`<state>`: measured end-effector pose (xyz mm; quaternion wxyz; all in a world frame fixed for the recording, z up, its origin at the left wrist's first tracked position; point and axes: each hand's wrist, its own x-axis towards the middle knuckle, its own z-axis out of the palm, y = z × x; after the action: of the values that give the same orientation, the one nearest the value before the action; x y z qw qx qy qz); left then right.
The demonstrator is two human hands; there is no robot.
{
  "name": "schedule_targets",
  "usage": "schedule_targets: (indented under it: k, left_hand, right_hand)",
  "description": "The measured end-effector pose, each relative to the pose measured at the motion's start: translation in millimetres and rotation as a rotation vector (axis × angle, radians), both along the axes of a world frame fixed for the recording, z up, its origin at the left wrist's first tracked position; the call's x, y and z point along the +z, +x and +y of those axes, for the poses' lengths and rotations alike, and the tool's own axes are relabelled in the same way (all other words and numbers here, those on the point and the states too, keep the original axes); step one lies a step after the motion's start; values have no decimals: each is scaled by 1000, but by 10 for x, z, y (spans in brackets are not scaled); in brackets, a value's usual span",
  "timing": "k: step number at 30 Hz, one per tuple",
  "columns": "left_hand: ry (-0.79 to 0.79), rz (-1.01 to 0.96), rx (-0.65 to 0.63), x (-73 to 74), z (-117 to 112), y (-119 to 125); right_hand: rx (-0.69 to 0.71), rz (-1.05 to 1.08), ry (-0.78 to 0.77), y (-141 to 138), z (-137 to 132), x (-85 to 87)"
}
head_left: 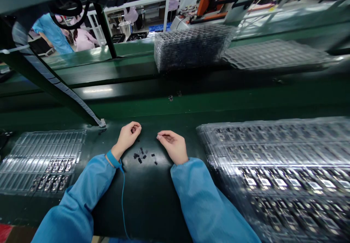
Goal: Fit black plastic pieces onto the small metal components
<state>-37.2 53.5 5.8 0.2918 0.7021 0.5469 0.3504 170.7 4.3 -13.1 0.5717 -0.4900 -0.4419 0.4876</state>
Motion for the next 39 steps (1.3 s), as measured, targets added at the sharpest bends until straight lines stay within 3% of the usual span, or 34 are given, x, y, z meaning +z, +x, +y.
schedule_targets:
  k: [39]
  left_hand:
    - [-4,20,8,11,-1,-21]
  right_hand:
    - [7,3,42,-15,14,1]
